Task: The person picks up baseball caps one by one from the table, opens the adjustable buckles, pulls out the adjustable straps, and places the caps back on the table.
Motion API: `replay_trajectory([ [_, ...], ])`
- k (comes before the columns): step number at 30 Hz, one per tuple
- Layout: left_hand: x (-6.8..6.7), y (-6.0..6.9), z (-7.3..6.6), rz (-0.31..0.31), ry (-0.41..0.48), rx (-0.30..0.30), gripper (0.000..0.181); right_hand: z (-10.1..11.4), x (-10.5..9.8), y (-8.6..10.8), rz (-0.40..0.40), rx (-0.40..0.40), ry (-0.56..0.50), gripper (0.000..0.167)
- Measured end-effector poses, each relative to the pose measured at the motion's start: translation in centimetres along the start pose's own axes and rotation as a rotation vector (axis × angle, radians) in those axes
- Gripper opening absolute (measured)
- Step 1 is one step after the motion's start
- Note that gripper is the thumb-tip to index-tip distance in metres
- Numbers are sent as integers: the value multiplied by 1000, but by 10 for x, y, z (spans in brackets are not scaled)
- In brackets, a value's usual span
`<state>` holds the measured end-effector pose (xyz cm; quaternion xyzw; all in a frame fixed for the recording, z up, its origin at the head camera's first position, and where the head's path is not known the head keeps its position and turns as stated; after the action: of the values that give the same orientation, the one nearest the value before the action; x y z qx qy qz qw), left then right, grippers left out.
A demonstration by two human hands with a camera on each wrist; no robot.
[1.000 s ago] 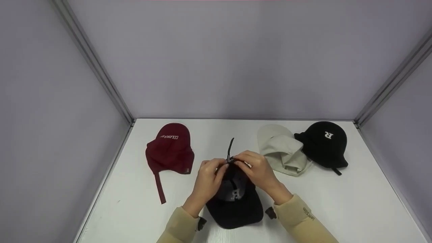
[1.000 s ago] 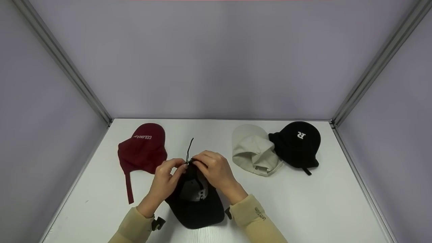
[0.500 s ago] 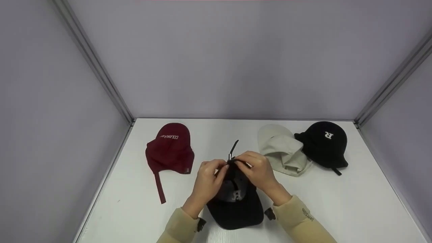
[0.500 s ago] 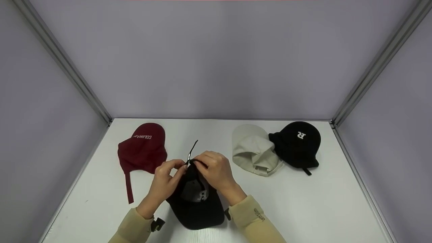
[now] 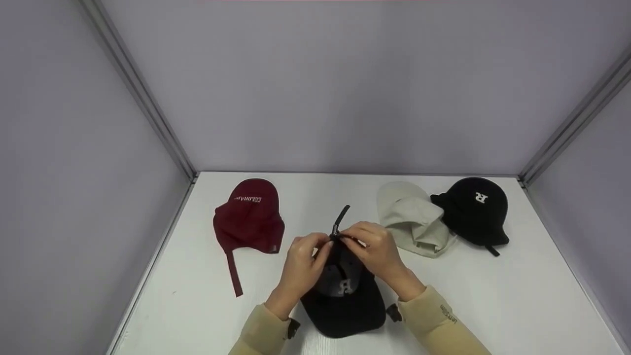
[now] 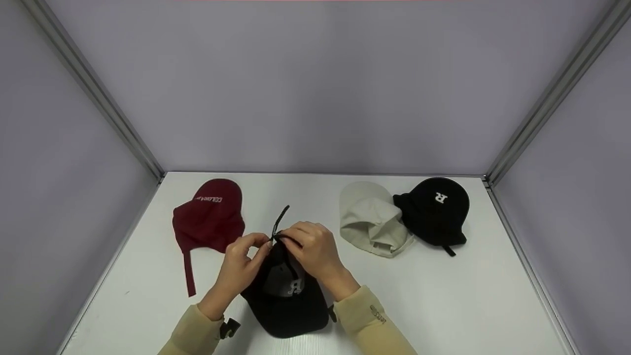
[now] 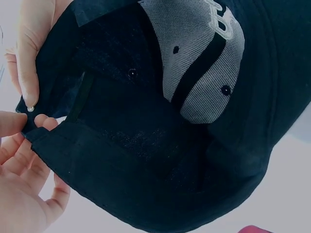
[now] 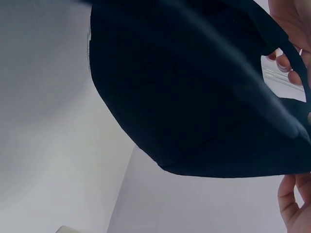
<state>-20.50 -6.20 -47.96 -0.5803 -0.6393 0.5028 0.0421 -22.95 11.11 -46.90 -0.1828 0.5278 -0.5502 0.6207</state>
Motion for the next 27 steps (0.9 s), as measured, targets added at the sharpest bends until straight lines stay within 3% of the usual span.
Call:
replay_trajectory([
  [8, 3, -1, -1, -24, -24, -2, 6, 1, 3, 1, -21, -22, -92, 23],
  [15, 2, -2, -3, -58, -75, 35, 6, 2, -1, -1, -65, -40, -21, 18],
  [27, -2, 1, -3, -63, -54, 59, 6, 1, -6, -2, -131, -27, 31, 4],
])
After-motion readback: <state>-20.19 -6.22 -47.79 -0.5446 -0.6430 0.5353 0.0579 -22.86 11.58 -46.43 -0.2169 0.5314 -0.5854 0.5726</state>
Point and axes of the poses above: each hand's wrist, its own y-axis away from the middle knuckle, its own x-axis out of the palm, z = x × y, the point moved 4 cm from there along -y, towards the middle knuckle, and after that the axes turned 4 degrees about -y, right-handed, at the moved point
